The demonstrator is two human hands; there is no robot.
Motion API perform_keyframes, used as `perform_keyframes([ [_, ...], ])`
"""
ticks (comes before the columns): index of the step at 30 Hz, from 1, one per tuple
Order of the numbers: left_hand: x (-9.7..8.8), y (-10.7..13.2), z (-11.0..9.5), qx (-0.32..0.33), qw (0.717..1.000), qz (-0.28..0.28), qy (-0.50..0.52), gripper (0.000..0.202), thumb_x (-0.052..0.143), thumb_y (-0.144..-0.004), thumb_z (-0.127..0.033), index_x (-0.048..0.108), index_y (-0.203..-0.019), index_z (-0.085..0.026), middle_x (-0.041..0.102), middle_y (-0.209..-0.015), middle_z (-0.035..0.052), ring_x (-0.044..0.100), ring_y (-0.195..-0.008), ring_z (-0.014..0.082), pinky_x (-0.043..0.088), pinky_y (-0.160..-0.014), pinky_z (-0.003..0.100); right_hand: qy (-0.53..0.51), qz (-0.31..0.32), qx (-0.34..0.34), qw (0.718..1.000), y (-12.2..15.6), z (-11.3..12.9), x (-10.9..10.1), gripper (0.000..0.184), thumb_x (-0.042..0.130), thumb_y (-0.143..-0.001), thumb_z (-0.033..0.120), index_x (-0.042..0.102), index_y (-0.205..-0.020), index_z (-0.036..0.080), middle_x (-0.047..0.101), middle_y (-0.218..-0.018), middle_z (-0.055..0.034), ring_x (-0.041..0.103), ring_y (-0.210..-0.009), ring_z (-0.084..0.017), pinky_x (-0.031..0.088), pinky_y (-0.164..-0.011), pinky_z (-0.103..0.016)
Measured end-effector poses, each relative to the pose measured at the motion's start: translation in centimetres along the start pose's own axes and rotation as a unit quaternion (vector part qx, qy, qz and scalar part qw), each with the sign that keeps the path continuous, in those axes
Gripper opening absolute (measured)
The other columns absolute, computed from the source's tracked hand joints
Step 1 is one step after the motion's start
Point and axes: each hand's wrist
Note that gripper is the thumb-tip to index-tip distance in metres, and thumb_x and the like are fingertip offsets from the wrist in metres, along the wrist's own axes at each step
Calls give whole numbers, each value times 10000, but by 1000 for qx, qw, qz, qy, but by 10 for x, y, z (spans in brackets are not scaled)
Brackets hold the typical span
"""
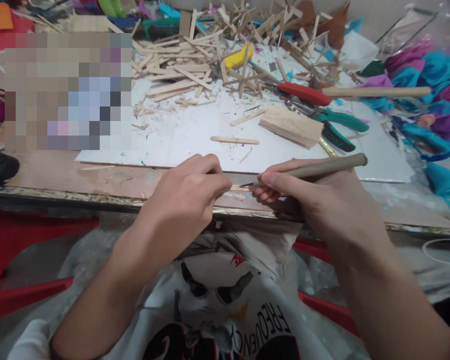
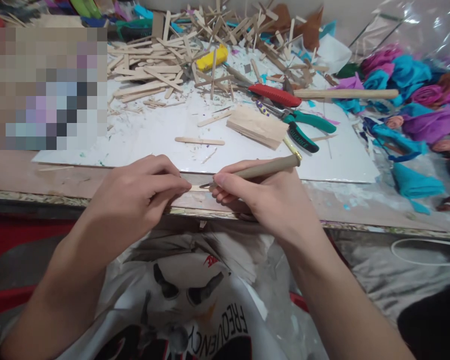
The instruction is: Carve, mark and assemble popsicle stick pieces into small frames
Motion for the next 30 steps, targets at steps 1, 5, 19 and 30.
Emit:
perform_keyframes([
  [1,0,0,0,-1,1000,1,-1,243,604,-970,-52,789,-934,-205,693,-951,-2,637,-875,147,429,-714,313,-4,-1,-1,1000,0,0,0,157,911,-740,315,828,-747,182,791,-729,-78,699,-592,-173,501,-484,-234],
  [5,-1,-1,0,0,1000,4,-4,255,585,-978,-58,785,-919,-205,700,-950,3,636,-864,148,428,-704,310,-20,7,-1,1000,-1,-3,-3,149,911,-743,317,832,-772,195,791,-733,-73,693,-585,-175,497,-481,-248],
  [19,-1,0,3,9,1000,17,10,255,562,-978,-51,755,-909,-203,684,-970,10,610,-894,160,413,-731,317,-116,46,-33,992,-7,-9,-8,137,896,-804,311,818,-773,203,756,-694,-43,720,-652,-189,589,-635,-295],
  [30,0,2,1,17,1000,7,-11,279,540,-970,-36,763,-999,-202,677,-974,25,609,-871,163,415,-712,317,-35,30,-11,999,-5,-12,-7,237,932,-758,427,833,-837,227,788,-761,-54,694,-627,-192,516,-518,-281],
])
Point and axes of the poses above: each hand's wrist, its own y-axis away from the middle knuckle, its own x-axis out of the palm, z = x × y
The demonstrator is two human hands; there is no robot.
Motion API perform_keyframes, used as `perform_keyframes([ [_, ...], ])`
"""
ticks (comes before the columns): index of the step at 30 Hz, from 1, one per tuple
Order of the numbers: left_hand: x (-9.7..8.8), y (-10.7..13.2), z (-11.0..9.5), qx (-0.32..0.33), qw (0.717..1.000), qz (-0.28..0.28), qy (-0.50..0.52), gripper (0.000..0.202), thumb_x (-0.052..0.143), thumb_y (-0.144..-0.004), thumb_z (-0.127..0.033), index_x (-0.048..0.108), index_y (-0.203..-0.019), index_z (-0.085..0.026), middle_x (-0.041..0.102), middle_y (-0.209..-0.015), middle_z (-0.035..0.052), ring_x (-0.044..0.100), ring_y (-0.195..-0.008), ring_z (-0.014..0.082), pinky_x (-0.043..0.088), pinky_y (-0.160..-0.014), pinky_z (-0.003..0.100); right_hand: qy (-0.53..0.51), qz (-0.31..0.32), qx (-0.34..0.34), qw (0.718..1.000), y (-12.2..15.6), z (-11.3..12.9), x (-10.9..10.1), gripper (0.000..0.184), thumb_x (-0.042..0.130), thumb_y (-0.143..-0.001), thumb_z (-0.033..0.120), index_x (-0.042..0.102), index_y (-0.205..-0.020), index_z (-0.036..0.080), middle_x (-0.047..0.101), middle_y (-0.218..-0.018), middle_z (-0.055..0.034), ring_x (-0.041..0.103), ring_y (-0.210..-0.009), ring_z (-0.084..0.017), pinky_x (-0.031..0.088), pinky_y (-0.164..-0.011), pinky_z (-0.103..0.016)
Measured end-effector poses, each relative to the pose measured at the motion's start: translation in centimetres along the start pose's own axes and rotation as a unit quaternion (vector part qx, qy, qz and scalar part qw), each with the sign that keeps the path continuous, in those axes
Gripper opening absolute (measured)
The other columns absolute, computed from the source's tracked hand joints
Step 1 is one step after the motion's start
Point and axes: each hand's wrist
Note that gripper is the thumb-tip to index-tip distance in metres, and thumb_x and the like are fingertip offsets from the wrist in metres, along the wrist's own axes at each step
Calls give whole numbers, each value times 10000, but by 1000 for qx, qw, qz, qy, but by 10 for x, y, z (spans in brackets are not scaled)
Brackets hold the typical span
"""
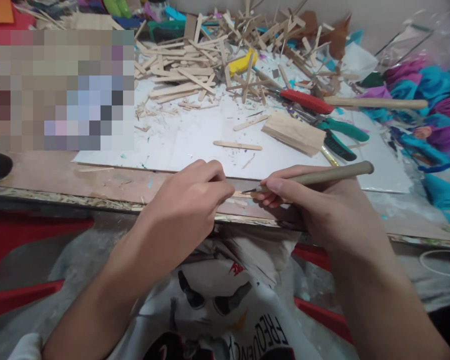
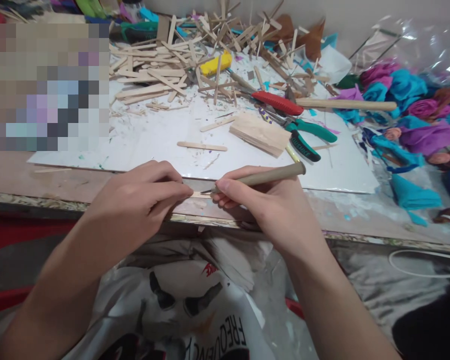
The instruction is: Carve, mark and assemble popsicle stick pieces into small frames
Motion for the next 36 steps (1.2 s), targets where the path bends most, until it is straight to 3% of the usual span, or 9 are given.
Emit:
perform_keyframes([
  [18,1,1,1,-2,1000,4,9,275,547,-971,-44,762,-995,-213,682,-977,24,615,-901,172,420,-726,322,24,-7,15,1000,-1,6,5,269,940,-728,449,838,-806,212,785,-741,-58,682,-607,-162,495,-484,-233],
  [28,1,0,3,2,1000,5,9,292,529,-966,-38,753,-988,-224,682,-979,18,617,-894,166,420,-716,313,41,-22,1,999,4,10,8,231,926,-729,409,837,-803,208,787,-751,-68,681,-615,-194,504,-489,-276],
  [36,-1,-1,3,4,1000,15,7,271,547,-981,-68,772,-992,-219,695,-986,20,630,-898,171,421,-711,323,-4,-23,14,1000,4,7,5,186,945,-711,351,837,-782,218,784,-744,-61,680,-611,-193,476,-481,-274],
])
Point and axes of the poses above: each hand's wrist, its own y-axis away from the middle knuckle, its own x-axis out of the palm, z = x × y
